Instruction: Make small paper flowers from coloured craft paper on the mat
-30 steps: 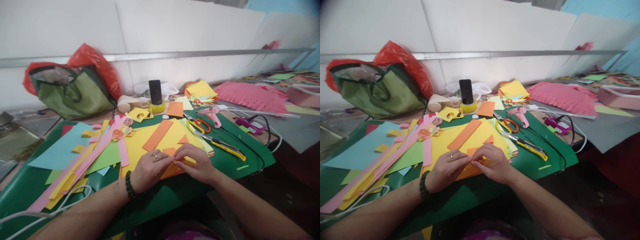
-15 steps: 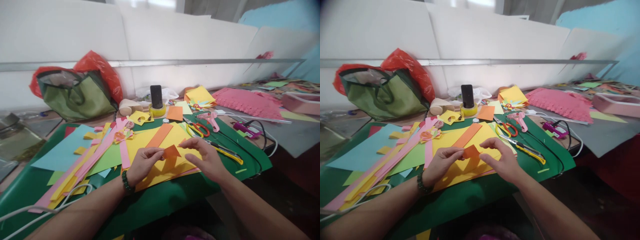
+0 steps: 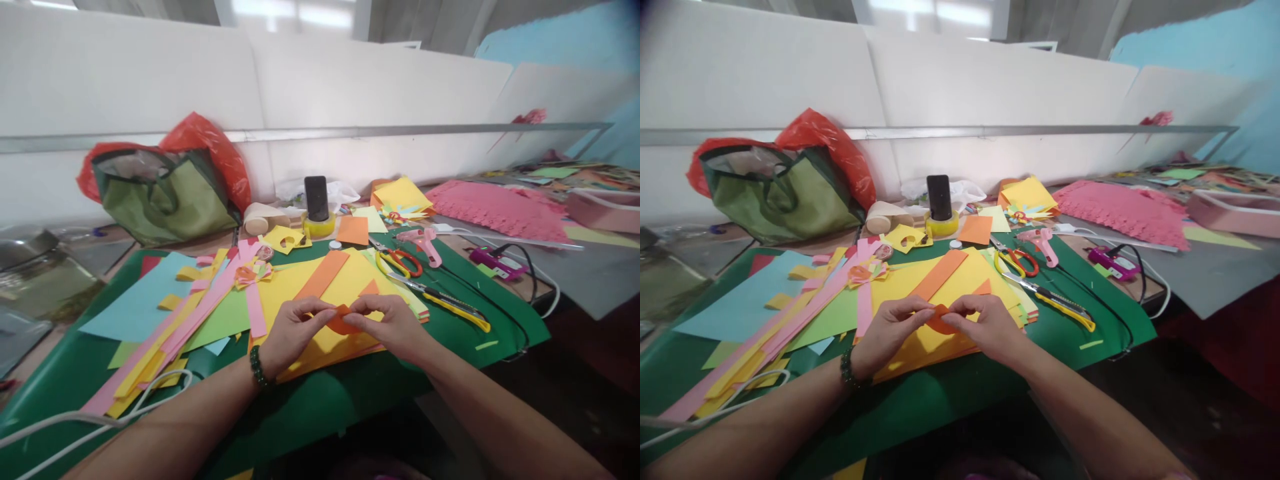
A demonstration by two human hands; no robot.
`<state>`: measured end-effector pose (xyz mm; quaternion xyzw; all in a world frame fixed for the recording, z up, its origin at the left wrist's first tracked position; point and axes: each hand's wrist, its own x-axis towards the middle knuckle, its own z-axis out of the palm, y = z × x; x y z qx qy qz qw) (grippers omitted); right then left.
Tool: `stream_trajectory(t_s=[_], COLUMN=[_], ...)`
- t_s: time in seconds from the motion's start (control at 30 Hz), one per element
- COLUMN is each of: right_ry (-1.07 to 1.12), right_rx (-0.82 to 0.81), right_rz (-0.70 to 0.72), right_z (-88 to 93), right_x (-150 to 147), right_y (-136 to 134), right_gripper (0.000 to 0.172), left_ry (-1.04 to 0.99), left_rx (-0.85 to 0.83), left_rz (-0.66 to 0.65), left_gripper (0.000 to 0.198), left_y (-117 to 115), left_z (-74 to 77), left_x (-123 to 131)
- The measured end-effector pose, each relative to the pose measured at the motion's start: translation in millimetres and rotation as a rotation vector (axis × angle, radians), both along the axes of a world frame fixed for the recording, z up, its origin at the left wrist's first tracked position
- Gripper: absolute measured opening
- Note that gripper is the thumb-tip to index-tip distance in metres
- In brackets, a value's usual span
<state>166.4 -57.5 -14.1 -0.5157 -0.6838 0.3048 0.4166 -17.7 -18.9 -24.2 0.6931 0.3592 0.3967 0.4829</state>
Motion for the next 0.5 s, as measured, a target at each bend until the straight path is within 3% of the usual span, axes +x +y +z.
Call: stream_trajectory(t_s=[0.2,0.5], right_ry=[0.0,0.025], right_rx=[0.026,0.026], right_rz=[-0.009,-0.016], right_z=[-2.4,3.7], right_x=[-3.2,-6.5], right_y=[-1.5,-0.2], right_gripper=[0.018,0.015], left_ry=[0.005,0.036], left_rx=[0.124,0.284], left_rz=[0.028,0.028], left_gripper=[0.03,0.025], left_y=[-1.0,-3.8], left_z=[-2.9,-3.7], left_x=[-1.7,-2.4])
